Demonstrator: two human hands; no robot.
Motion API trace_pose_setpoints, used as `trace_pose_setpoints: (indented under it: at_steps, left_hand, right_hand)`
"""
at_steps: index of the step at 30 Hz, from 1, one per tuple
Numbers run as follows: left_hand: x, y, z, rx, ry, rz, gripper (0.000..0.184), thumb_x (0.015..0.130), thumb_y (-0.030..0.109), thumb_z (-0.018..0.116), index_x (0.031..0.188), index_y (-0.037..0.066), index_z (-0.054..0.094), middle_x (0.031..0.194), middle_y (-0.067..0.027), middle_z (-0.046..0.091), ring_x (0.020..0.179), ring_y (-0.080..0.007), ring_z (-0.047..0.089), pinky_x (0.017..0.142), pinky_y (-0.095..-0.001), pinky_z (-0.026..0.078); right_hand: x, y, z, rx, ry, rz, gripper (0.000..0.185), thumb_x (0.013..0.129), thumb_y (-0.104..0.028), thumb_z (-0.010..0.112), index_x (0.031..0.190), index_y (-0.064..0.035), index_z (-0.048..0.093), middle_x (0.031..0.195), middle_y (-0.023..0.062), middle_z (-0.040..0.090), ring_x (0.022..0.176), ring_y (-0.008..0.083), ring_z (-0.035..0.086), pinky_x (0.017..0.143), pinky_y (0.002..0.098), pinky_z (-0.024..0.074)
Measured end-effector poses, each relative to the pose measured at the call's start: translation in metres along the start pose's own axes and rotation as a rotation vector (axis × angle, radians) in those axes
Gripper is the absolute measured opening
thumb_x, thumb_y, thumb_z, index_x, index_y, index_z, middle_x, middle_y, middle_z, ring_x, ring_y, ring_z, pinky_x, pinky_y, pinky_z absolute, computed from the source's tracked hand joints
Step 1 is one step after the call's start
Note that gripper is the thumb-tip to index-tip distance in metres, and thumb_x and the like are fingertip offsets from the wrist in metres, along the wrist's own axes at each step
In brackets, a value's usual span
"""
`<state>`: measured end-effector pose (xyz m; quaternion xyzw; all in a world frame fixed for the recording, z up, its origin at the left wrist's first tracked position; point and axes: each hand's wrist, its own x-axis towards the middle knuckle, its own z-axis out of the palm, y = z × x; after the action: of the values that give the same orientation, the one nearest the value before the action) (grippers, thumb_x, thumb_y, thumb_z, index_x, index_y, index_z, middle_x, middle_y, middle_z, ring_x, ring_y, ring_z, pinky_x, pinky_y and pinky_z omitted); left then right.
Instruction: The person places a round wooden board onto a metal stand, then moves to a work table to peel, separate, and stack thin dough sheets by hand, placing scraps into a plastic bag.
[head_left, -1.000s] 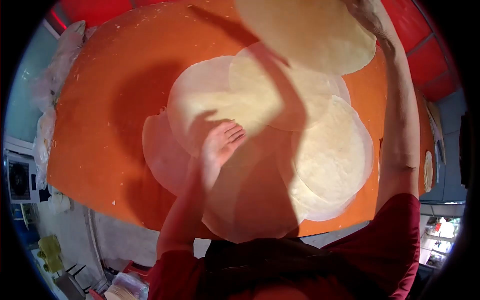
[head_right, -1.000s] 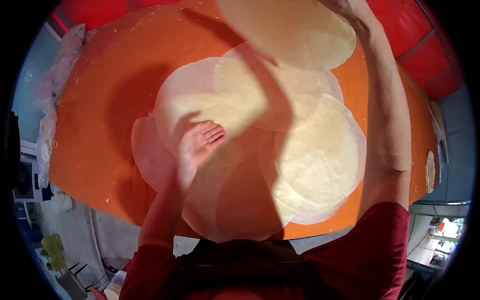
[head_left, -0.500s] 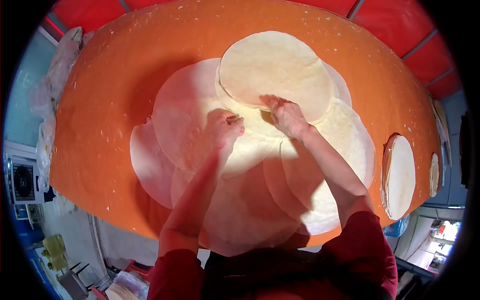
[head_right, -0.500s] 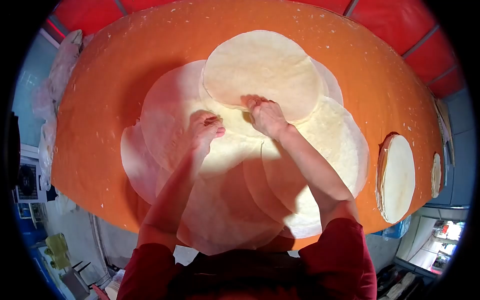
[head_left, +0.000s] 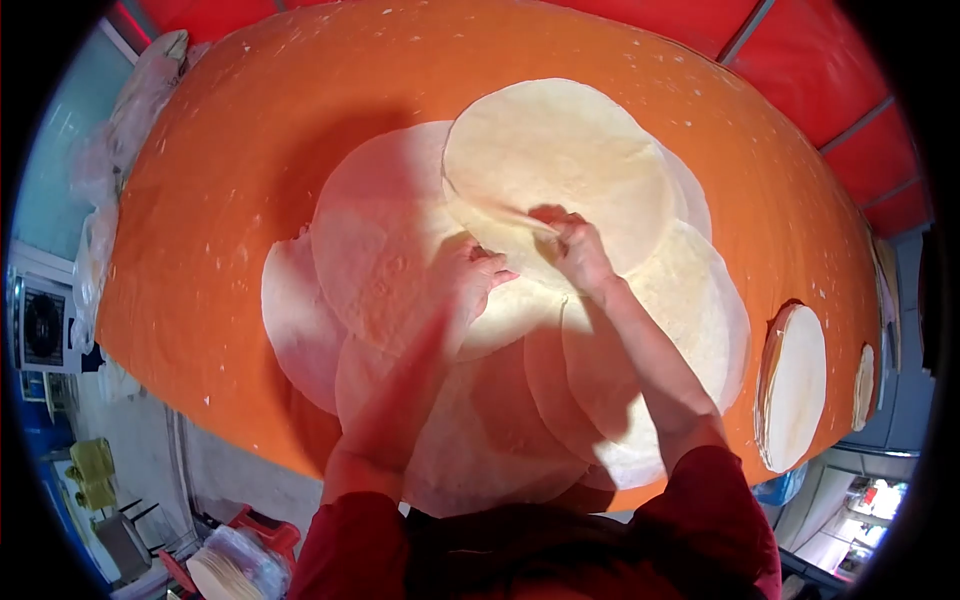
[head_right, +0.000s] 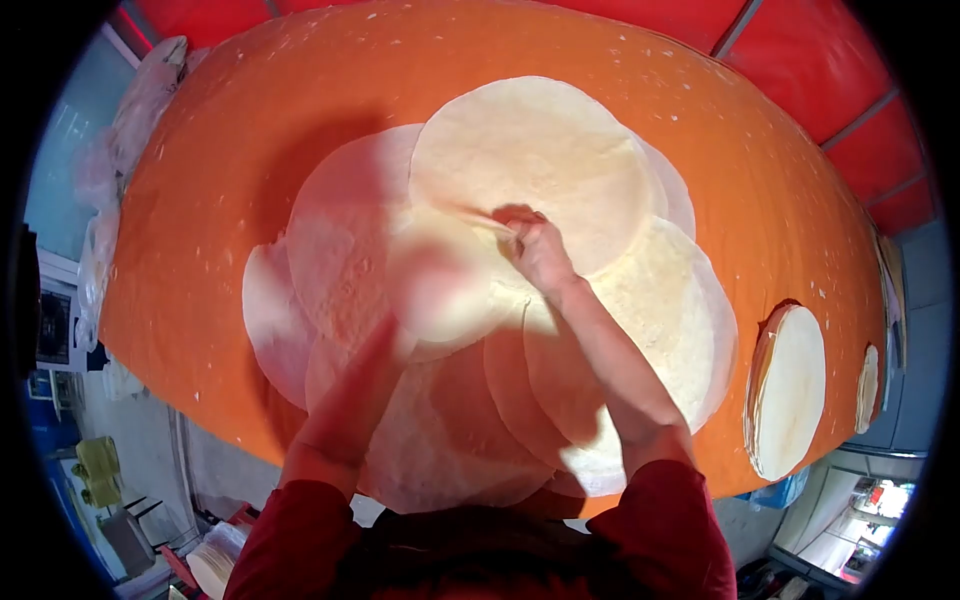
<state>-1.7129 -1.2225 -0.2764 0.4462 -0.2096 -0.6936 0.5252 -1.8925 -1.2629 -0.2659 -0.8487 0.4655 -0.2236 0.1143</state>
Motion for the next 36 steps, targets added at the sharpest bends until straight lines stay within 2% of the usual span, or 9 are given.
trace_pose_setpoints:
  at_steps: [8,12,16,19,24,26,28,30,36]
  left_hand:
    - [0.005,-0.004,-0.006,-0.039,-0.086,0.033,0.023,0.073,-0.007,0.055,0.091,0.005,0.049,0.072,-0.0037,0.049,0.069,-0.0161,0.052,0.072,-0.0386,0.051]
    - [-0.017,0.040,0.017,0.449,-0.188,0.243,0.032,0.070,0.002,0.062,0.099,0.000,0.047,0.081,-0.0087,0.053,0.077,-0.0222,0.053,0.072,-0.0368,0.048]
    - [-0.022,0.034,-0.082,0.986,0.710,0.925,0.038,0.066,0.015,0.067,0.094,-0.003,0.049,0.090,-0.0109,0.053,0.087,-0.0230,0.050,0.076,-0.0337,0.041]
    - [-0.037,0.060,-0.148,1.009,1.069,0.542,0.025,0.066,0.018,0.066,0.080,0.000,0.054,0.074,-0.0056,0.053,0.067,-0.0197,0.053,0.060,-0.0308,0.044]
    - [-0.042,0.090,-0.181,0.603,0.516,-0.137,0.030,0.075,0.020,0.057,0.094,-0.003,0.051,0.075,-0.0086,0.054,0.065,-0.0164,0.051,0.058,-0.0336,0.043]
    - [-0.052,0.104,-0.159,0.539,0.413,-0.083,0.025,0.077,0.024,0.055,0.090,0.002,0.054,0.077,-0.0076,0.057,0.062,-0.0178,0.054,0.053,-0.0324,0.045]
    - [-0.057,0.107,-0.139,0.258,0.292,-0.019,0.028,0.079,0.028,0.052,0.092,0.004,0.054,0.081,-0.0087,0.058,0.065,-0.0194,0.055,0.056,-0.0337,0.046]
    - [-0.060,0.102,-0.129,-0.231,0.143,0.056,0.036,0.083,0.033,0.048,0.100,0.002,0.051,0.088,-0.0117,0.057,0.074,-0.0211,0.055,0.067,-0.0377,0.047]
    - [-0.074,0.113,-0.100,-0.184,0.123,0.025,0.040,0.087,0.040,0.038,0.096,0.003,0.049,0.092,-0.0131,0.056,0.080,-0.0240,0.055,0.074,-0.0392,0.046]
  right_hand:
    - [-0.032,-0.026,0.012,0.003,0.016,-0.078,0.051,0.070,-0.012,0.059,0.117,0.0005,0.043,0.128,0.0145,0.037,0.116,0.0275,0.037,0.095,0.0407,0.0283]
    - [-0.018,0.004,0.020,0.012,0.150,-0.169,0.036,0.075,-0.014,0.061,0.108,-0.0010,0.055,0.094,0.0162,0.060,0.087,0.0264,0.058,0.074,0.0333,0.0454]
    - [0.041,0.028,-0.044,0.257,0.154,0.074,0.021,0.074,-0.006,0.056,0.093,-0.0001,0.061,0.074,0.0204,0.059,0.063,0.0321,0.059,0.062,0.0310,0.0482]
    - [0.079,-0.049,-0.117,-0.125,0.138,0.017,0.024,0.073,-0.002,0.049,0.094,-0.0021,0.061,0.081,0.0194,0.060,0.066,0.0306,0.059,0.061,0.0315,0.0479]
    - [0.051,-0.099,-0.022,-0.047,0.150,-0.348,0.038,0.071,0.003,0.043,0.105,-0.0069,0.056,0.086,0.0141,0.062,0.070,0.0296,0.060,0.061,0.0341,0.0489]
    - [0.034,-0.124,0.005,-0.270,-0.438,-0.054,0.034,0.070,0.001,0.049,0.101,-0.0080,0.057,0.093,0.0165,0.059,0.073,0.0301,0.059,0.065,0.0378,0.0489]
    - [0.001,-0.126,0.050,0.036,0.070,-0.324,0.037,0.068,-0.003,0.055,0.104,-0.0060,0.056,0.100,0.0163,0.057,0.074,0.0281,0.059,0.064,0.0385,0.0490]
    - [-0.022,-0.161,0.049,0.121,0.013,-0.327,0.042,0.069,-0.010,0.054,0.108,0.0051,0.051,0.108,0.0181,0.054,0.102,0.0297,0.051,0.088,0.0359,0.0411]
    - [-0.034,-0.155,0.081,0.077,0.194,-0.190,0.040,0.073,-0.011,0.057,0.111,0.0011,0.051,0.110,0.0166,0.054,0.096,0.0265,0.054,0.082,0.0342,0.0417]
